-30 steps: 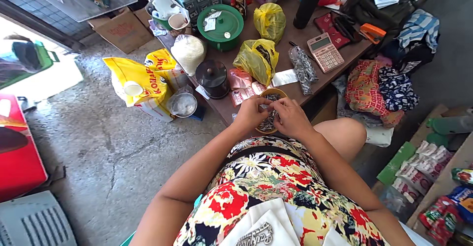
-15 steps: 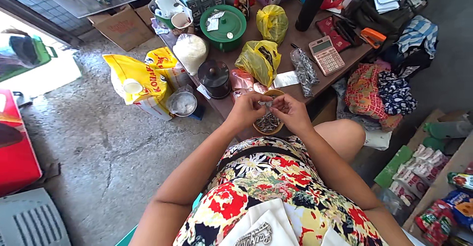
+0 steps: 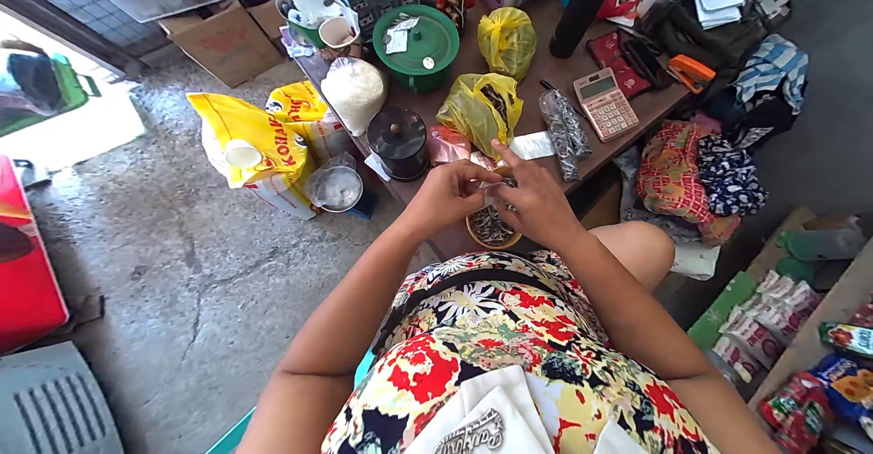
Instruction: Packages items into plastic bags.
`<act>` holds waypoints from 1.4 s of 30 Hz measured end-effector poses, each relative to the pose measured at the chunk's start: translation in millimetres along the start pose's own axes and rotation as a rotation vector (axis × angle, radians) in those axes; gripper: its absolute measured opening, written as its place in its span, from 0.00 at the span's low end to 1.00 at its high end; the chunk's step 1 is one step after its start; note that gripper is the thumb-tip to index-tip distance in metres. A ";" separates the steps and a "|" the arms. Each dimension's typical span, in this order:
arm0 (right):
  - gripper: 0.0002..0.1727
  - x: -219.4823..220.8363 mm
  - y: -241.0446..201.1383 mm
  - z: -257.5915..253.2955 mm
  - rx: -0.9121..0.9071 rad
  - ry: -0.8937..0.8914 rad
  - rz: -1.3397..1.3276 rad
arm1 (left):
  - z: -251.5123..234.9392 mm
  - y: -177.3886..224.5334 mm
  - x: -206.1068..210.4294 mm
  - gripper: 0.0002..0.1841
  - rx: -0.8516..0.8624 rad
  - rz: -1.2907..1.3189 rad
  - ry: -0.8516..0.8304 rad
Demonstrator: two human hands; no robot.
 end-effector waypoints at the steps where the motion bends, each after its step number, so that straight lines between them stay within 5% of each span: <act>1: 0.04 -3.2 -0.7 -3.8 -0.008 -0.033 0.025 | 0.6 0.3 -2.5 0.15 0.003 -0.023 0.006; 5: 0.09 -20.1 -10.0 -18.6 -0.046 -0.056 0.013 | 6.7 -1.2 -10.9 0.15 0.063 -0.031 0.130; 11: 0.10 -46.4 -45.1 -26.0 -0.049 0.151 -0.018 | 23.3 -2.9 -19.2 0.17 0.240 0.122 0.484; 15: 0.14 -33.6 -43.9 -26.1 0.026 0.108 0.004 | 37.0 -20.4 -22.0 0.17 0.288 0.076 0.367; 21: 0.16 -76.7 -72.4 -20.5 -0.019 0.201 -0.062 | 46.9 -51.9 -12.5 0.47 0.269 0.083 0.195; 24: 0.15 -61.4 -65.3 -19.5 -0.004 0.153 -0.009 | 47.0 -60.4 -4.2 0.54 0.267 0.049 0.144; 28: 0.18 -55.0 -63.0 -16.9 0.031 0.108 -0.081 | 38.2 -63.9 13.3 0.46 0.302 0.004 0.053; 32: 0.17 -51.3 -61.3 -18.1 0.079 0.078 -0.093 | 37.4 -30.9 17.6 0.38 0.335 0.035 0.263; 35: 0.13 -36.3 -58.0 -23.5 0.096 0.073 -0.100 | 39.8 -1.8 14.0 0.21 0.193 0.211 0.311; 42: 0.08 -4.6 -64.2 -34.7 -0.018 0.126 -0.064 | 30.5 -6.0 5.0 0.11 -0.087 0.330 0.370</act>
Point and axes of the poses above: each hand's wrist, its own z-axis away from the middle knuckle, its own x-axis out of the palm, y = z × x, the point moved 1 cm from there along -z, towards the middle knuckle, and after that the axes turned 6 degrees about -y, right-handed, at the moved point
